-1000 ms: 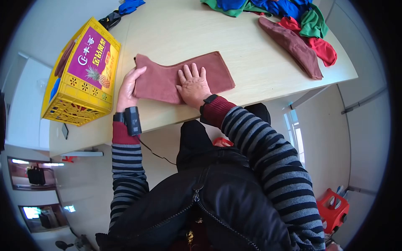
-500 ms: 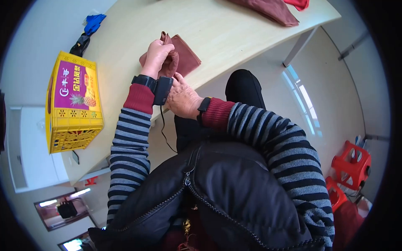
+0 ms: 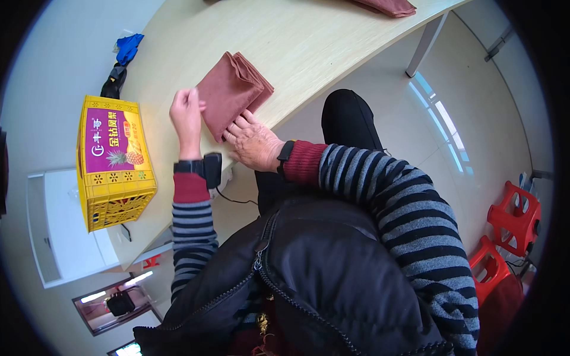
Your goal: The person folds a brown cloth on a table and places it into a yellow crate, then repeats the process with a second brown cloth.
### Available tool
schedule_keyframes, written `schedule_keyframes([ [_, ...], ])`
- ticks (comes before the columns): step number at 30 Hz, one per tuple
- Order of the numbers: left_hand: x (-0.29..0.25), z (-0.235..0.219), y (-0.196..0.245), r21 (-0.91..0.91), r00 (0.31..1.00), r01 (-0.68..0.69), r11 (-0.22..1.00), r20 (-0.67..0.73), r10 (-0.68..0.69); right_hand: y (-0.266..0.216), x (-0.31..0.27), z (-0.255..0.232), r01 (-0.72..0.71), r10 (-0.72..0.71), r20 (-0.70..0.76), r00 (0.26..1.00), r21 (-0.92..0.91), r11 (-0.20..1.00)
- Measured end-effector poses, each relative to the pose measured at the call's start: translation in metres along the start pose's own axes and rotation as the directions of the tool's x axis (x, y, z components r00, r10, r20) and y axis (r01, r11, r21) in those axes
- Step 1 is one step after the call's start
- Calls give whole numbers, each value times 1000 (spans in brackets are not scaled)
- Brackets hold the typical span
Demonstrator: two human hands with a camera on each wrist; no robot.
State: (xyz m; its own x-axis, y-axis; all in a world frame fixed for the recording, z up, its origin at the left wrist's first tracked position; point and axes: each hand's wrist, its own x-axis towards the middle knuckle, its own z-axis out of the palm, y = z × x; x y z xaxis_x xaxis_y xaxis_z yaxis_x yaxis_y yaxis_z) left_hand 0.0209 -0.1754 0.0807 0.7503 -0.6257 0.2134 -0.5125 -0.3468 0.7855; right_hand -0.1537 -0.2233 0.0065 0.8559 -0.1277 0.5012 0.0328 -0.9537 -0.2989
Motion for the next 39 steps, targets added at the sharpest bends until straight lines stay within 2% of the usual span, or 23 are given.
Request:
schedule_keyframes([
  [1, -9, -3, -13, 4, 1000, 1, 1000, 0, -1, 1, 0, 0, -8, 8, 11, 1000, 6, 1000],
  [2, -19, -5, -31, 124, 993, -119, 985, 11, 119, 0, -1, -2, -14, 14, 25, 1000, 12, 1000],
  [4, -32, -9, -54, 349, 936, -347, 871, 71, 344, -2, 0, -4, -10, 9, 41, 999, 21, 1000],
  [5, -36, -9, -54, 351, 937, -343, 871, 67, 342, -2, 1, -6, -13, 11, 60, 998, 30, 999],
  [8, -47, 10, -53, 173, 969, -232, 957, 122, 213, -2, 0, -13, -31, 27, 103, 994, 36, 999],
  [9, -47, 10, -52, 165, 969, -233, 958, 123, 215, -2, 0, -16, -20, 17, 141, 990, 21, 1000],
  [11, -45, 9, -57, 268, 961, -253, 930, 178, 211, -1, 3, -23, 8, -6, 216, 976, -10, 1000],
  [12, -45, 9, -57, 318, 957, -263, 911, 203, 205, -2, 13, -42, 11, -7, 219, 976, -17, 1000],
  [13, -46, 10, -58, 312, 958, -262, 913, 200, 206, 0, 25, -62, -113, 48, 409, 911, 136, 984],
  [14, -47, 10, -58, 373, 950, -302, 877, 191, 246, -1, 39, -85, -262, 66, 588, 806, 256, 930],
  [15, -50, 11, -57, 433, 940, -339, 835, 186, 285, -1, 49, -95, -426, 45, 743, 668, 333, 841],
  [16, -51, 12, -57, 492, 928, -373, 787, 182, 325, -2, 53, -88, -429, 48, 745, 665, 328, 842],
  [17, -51, 13, -62, 487, 928, -372, 790, 180, 326, -2, 57, -75, -349, 101, 574, 813, 341, 873],
  [18, -50, 14, -67, 475, 916, -401, 784, 219, 336, -1, 60, -59, -265, 134, 367, 921, 334, 904],
  [19, -49, 15, -72, 462, 903, -427, 777, 256, 345, 2, 61, -46, -182, 145, 140, 979, 307, 934],
  [20, -49, 14, -72, 448, 889, -453, 771, 292, 352, 8, 61, -31, -179, 141, 142, 980, 304, 936],
  [23, -50, 17, -63, 505, 910, -412, 758, 260, 322, 28, 67, 1, -188, 189, 34, 981, -37, 981],
  [28, -54, 17, -52, 571, 921, -390, 722, 253, 297, 64, 63, -3, -176, 195, 111, 975, -161, 971],
  [33, -54, 16, -54, 559, 932, -363, 745, 237, 275, 87, 66, -18, -252, 290, 168, 942, -213, 944],
  [36, -49, 9, -59, 489, 912, -405, 772, 268, 309, 93, 67, -25, -300, 337, 212, 917, -188, 935],
  [37, -43, 4, -60, 489, 916, -397, 777, 259, 305, 95, 67, -27, -295, 342, 175, 923, -246, 923],
  [39, -27, -11, -61, 264, 939, -336, 904, 171, 299, 95, 63, -27, -285, 344, 116, 932, -355, 890],
])
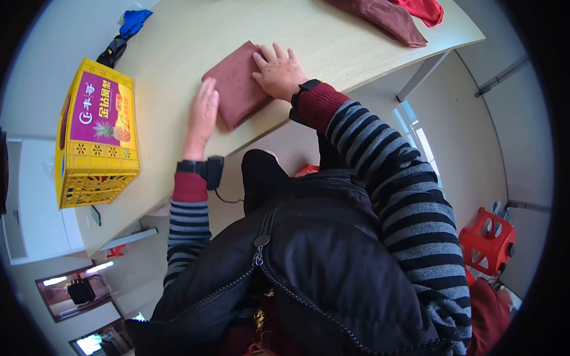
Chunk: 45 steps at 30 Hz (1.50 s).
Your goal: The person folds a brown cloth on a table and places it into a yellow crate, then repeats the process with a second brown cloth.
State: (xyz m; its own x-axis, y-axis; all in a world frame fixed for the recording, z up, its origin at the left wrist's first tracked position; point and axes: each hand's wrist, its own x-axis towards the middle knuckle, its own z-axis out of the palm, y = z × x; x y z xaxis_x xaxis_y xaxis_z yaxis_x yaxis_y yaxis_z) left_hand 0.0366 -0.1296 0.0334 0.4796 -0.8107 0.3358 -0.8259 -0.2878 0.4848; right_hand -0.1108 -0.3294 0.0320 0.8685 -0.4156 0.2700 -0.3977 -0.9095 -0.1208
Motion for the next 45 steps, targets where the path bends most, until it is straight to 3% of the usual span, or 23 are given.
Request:
schedule_keyframes([
  [2, 18, -7, -17, -14, 988, -37, 999, -150, 35, -9, -4, 1, 63, -63, -25, 998, 35, 997],
  [4, 33, -1, -43, -44, 982, -52, 998, -186, 43, -20, -5, 0, 154, -142, -120, 983, 101, 983],
  [8, 64, 12, -57, -179, 989, 30, 983, -137, -55, -28, 2, 4, 194, -191, -33, 981, 135, 972],
  [12, 76, 20, -64, -22, 989, 149, 989, 7, -149, -20, 6, 15, 200, -201, 11, 980, 29, 979],
  [15, 79, 24, -59, 264, 991, 132, 956, -65, -119, -14, 7, 20, 188, -190, 30, 981, 47, 981],
  [17, 79, 21, -56, 310, 992, 119, 943, -75, -101, -14, 8, 19, 183, -185, 30, 982, 54, 982],
  [20, 75, 16, -48, 400, 994, 87, 913, -98, -52, -15, 7, 17, 153, -156, 51, 987, 58, 987],
  [22, 62, 5, -24, 339, 936, -45, 940, -314, 158, -14, 8, 16, 150, -153, 49, 987, 62, 987],
  [24, 26, -11, 34, 109, 983, -19, 994, -180, 38, -14, 8, 18, 143, -147, 58, 987, 75, 987],
  [26, -14, -7, 65, 180, 976, -172, 969, -98, 192, -12, 8, 16, 146, -150, 53, 987, 72, 987],
  [29, -44, 14, 68, 302, 973, -164, 939, -106, 204, -13, 3, 10, 178, -181, 55, 982, 59, 982],
  [33, -51, 23, 65, 433, 971, -134, 892, -124, 206, -7, -18, -10, 330, -331, -36, 943, -24, 944],
  [36, -49, 29, 67, 477, 969, -125, 870, -129, 211, -5, -25, -15, 469, -468, -35, 883, 86, 879],
  [41, -46, 31, 73, 537, 972, -95, 838, -131, 194, -4, -17, -16, 432, -430, -57, 901, 213, 876],
  [45, -39, 34, 81, 603, 988, -23, 797, -108, 110, 1, -15, -6, 533, -511, -207, 834, 65, 843],
])
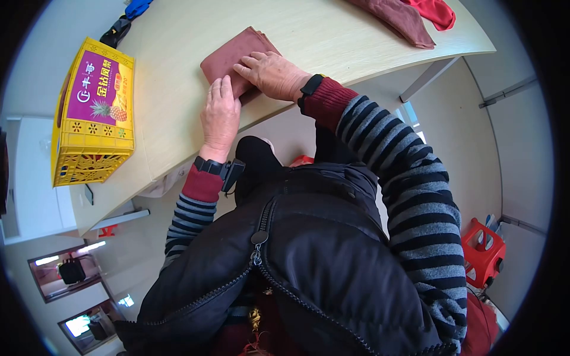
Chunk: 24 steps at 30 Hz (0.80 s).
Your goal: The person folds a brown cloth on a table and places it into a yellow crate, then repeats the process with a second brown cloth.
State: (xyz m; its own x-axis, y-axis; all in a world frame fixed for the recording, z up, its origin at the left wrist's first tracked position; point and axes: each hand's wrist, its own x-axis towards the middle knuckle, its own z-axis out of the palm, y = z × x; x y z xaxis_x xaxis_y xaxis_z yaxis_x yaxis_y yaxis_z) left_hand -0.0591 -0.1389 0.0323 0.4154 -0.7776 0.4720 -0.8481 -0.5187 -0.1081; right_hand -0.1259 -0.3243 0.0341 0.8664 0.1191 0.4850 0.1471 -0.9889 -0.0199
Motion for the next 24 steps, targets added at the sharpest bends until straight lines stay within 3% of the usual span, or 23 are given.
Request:
schedule_keyframes([
  [7, 6, -6, 2, 138, 994, 8, 990, 104, -22, 8, -9, -8, 13, 6, 93, 996, -205, 979],
  [16, 0, -9, 3, 279, 977, -105, 955, 209, 46, 10, -21, -11, 48, -38, 41, 998, -295, 954],
  [19, -1, -9, 2, 302, 972, -128, 945, 226, 60, 6, -20, -22, 7, 65, 266, 962, -260, 966],
  [24, -3, -9, 0, 281, 970, -136, 950, 231, 71, 9, -25, -25, 46, 29, 227, 973, -319, 947],
])
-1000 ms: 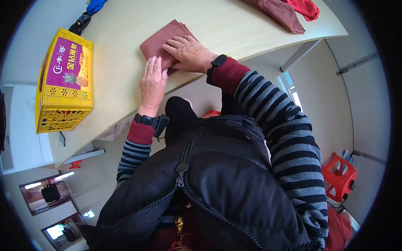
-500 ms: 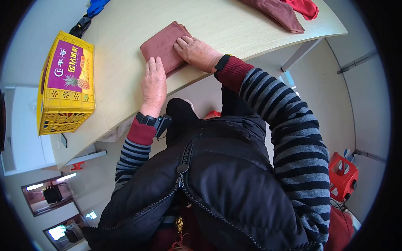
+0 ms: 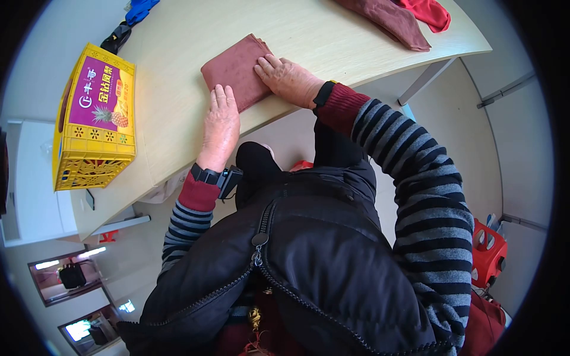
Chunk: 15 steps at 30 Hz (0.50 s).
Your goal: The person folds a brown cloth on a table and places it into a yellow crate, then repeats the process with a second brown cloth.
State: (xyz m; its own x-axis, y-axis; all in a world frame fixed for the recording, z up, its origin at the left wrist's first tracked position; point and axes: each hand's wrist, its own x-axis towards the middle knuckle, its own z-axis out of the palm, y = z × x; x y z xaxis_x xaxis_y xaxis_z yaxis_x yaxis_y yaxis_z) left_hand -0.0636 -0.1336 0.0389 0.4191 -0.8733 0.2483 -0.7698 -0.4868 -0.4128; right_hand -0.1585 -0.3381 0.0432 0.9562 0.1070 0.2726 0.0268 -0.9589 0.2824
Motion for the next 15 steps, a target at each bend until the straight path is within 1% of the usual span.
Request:
schedule_keyframes([
  [3, -1, 0, -2, -36, 1000, 7, 999, 2, -7, 11, -4, -10, 57, -50, 99, 994, -77, 995],
  [4, -2, 0, -3, -55, 1000, 4, 998, 8, -3, 15, 2, -24, 68, -60, 97, 994, -87, 994],
  [5, -2, -1, -5, -74, 1000, 3, 997, 14, -2, 19, 11, -46, 101, -60, 327, 943, -109, 989],
  [6, -1, -2, -9, -79, 1000, 23, 997, 7, -22, 22, 22, -69, 140, -49, 538, 841, -129, 982],
  [7, -1, -3, -17, -182, 1000, 9, 983, 26, -4, 24, 31, -80, 183, -24, 719, 695, -144, 973],
  [8, -1, -4, -25, -285, 999, -1, 959, 40, 13, 23, 37, -77, 204, -30, 717, 697, -158, 966],
  [9, 0, -7, -31, -385, 998, -10, 923, 50, 32, 21, 44, -63, 62, -39, 503, 863, -30, 998],
  [10, 5, -17, -38, -390, 999, 13, 921, 43, 4, 17, 51, -47, -38, 0, 258, 966, 140, 989],
  [11, 14, -27, -47, -477, 990, 81, 875, 140, -16, 15, 57, -30, -83, 84, 9, 996, 330, 940],
  [12, 24, -38, -57, -554, 972, 153, 818, 236, -22, 8, 64, -20, -59, 60, 5, 998, 319, 946],
  [13, 31, -42, -63, -620, 945, 225, 752, 328, -12, -5, 73, -10, -94, 113, -31, 993, 361, 928],
  [14, 38, -31, -65, -625, 946, 236, 744, 324, -28, -18, 81, -2, -130, 170, -63, 983, 405, 905],
  [15, 45, -12, -63, -587, 978, 179, 789, 196, -76, -26, 84, 5, -167, 230, -89, 969, 451, 877],
])
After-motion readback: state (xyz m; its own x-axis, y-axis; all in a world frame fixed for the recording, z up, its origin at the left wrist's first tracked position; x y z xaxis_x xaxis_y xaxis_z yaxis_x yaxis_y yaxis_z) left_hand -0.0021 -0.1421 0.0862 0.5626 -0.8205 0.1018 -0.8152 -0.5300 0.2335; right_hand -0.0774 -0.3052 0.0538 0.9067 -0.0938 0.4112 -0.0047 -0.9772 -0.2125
